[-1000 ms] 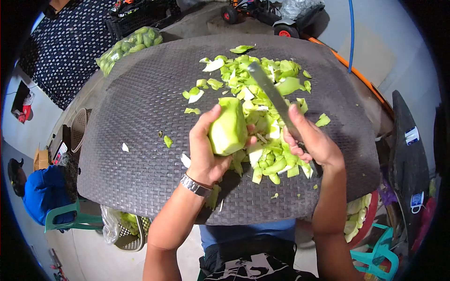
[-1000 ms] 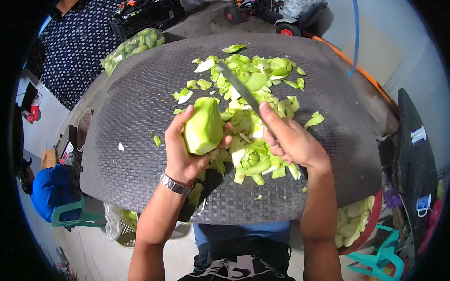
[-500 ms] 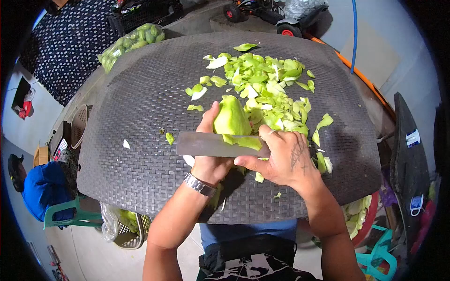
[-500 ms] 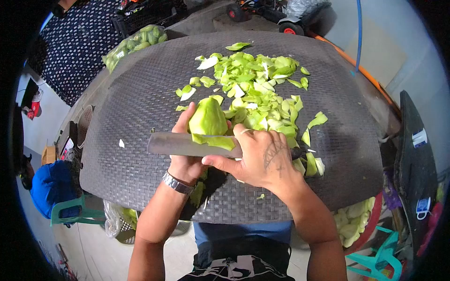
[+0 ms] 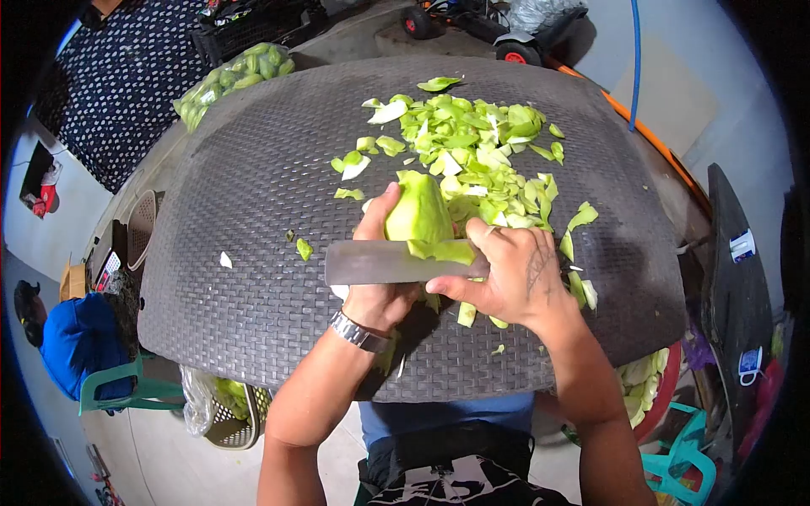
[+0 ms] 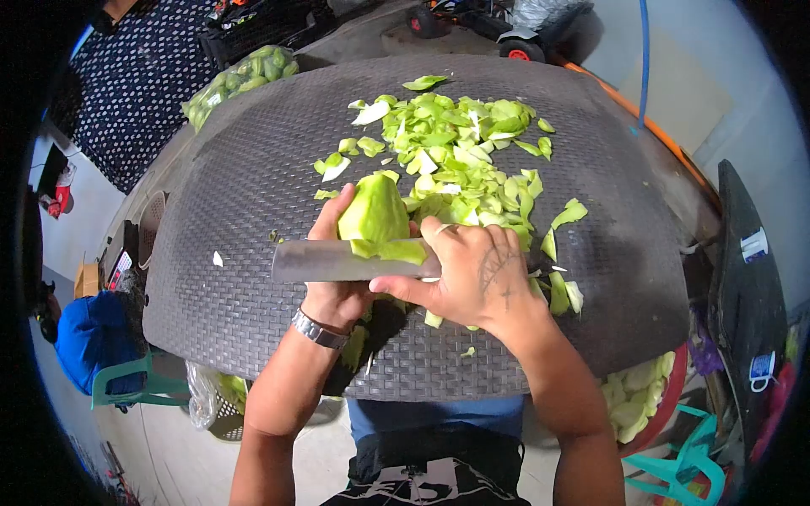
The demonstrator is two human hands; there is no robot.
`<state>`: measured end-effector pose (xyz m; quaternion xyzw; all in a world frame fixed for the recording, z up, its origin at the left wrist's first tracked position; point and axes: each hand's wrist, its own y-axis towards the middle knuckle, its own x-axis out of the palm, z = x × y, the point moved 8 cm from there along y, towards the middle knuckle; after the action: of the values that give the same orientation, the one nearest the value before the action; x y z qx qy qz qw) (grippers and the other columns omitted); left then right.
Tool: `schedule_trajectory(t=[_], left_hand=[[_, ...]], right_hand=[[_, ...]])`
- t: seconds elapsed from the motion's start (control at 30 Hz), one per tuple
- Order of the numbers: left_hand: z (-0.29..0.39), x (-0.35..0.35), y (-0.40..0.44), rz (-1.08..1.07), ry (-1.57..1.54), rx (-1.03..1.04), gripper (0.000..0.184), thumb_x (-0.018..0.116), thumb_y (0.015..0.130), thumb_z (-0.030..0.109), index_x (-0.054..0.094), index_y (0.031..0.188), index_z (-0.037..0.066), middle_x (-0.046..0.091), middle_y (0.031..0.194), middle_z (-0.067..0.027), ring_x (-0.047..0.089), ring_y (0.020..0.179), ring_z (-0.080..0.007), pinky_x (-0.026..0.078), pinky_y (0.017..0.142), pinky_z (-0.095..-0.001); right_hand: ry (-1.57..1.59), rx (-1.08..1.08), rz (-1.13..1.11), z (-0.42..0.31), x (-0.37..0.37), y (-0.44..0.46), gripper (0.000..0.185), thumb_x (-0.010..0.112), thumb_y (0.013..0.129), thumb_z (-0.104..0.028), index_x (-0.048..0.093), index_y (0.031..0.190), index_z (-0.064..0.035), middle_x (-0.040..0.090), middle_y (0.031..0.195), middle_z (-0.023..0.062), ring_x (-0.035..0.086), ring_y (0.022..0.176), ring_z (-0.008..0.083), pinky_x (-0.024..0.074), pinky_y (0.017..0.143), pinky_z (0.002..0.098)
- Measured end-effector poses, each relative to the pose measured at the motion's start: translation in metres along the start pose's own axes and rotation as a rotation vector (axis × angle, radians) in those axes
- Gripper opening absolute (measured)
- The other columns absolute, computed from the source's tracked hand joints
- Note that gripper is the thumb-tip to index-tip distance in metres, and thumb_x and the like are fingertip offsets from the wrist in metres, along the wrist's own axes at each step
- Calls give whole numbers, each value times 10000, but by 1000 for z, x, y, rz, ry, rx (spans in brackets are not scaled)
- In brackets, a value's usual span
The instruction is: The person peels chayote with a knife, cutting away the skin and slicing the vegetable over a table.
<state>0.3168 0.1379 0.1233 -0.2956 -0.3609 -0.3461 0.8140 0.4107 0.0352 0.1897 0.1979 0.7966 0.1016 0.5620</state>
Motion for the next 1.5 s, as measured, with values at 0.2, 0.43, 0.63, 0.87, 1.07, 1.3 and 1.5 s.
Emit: schedule_trajectory(t=[0.2, 0.43, 0.63, 0.87, 1.07, 1.3, 1.5], left_hand=[[7, 4, 0, -54, 47, 44, 501, 548, 1037, 481, 680, 1245, 45, 761, 1122, -169, 761, 996, -306, 610, 937, -456], [16, 1, -1, -9, 53, 89, 488, 551, 1043, 451, 676, 1271, 39, 754, 1163, -156, 750, 1028, -303, 597, 961, -453], [16, 2, -3, 9, 89, 86, 471, 582, 1035, 447, 667, 1282, 55, 748, 1171, -123, 735, 1036, -259, 595, 906, -413], [6, 6, -10, 89, 150, 69, 410, 562, 1046, 426, 668, 1262, 94, 733, 1154, -70, 726, 999, -200, 600, 823, -379], [6, 14, -7, -6, 174, 11, 480, 552, 1038, 489, 665, 1254, 75, 755, 1067, -121, 755, 913, -279, 620, 714, -425], [12, 2, 1, 52, -93, -7, 502, 598, 1027, 492, 663, 1231, 38, 718, 1103, -162, 718, 1004, -354, 636, 874, -538], [12, -5, 0, 78, -33, -22, 424, 590, 1037, 445, 652, 1237, 77, 713, 1143, -125, 705, 1039, -283, 620, 848, -501]], right_hand=[[-33, -44, 54, -4, -10, 2, 759, 752, 770, -782, 652, 888, -39, 664, 637, 148, 711, 617, 374, 556, 596, 463], [-101, 7, 80, 5, -21, 5, 787, 745, 766, -793, 711, 872, -13, 690, 656, 153, 732, 641, 350, 570, 603, 453], [-74, 94, -7, 22, -24, 8, 746, 735, 791, -778, 686, 831, -34, 687, 655, 156, 730, 641, 356, 566, 625, 472], [-37, 108, -13, 21, -19, 8, 744, 712, 821, -771, 673, 819, -28, 687, 667, 199, 725, 693, 423, 566, 682, 514], [-35, 394, -34, 80, -33, 1, 750, 634, 910, -739, 686, 846, 6, 686, 715, 259, 702, 699, 460, 544, 706, 546], [1307, 673, -336, 65, -5, -15, 803, 309, 998, -846, 473, 716, -112, 431, 542, -11, 366, 401, 55, 301, 367, 243], [837, 542, -34, 72, -13, -9, 768, 422, 994, -802, 543, 757, -82, 494, 546, 13, 493, 454, 151, 406, 463, 320]])
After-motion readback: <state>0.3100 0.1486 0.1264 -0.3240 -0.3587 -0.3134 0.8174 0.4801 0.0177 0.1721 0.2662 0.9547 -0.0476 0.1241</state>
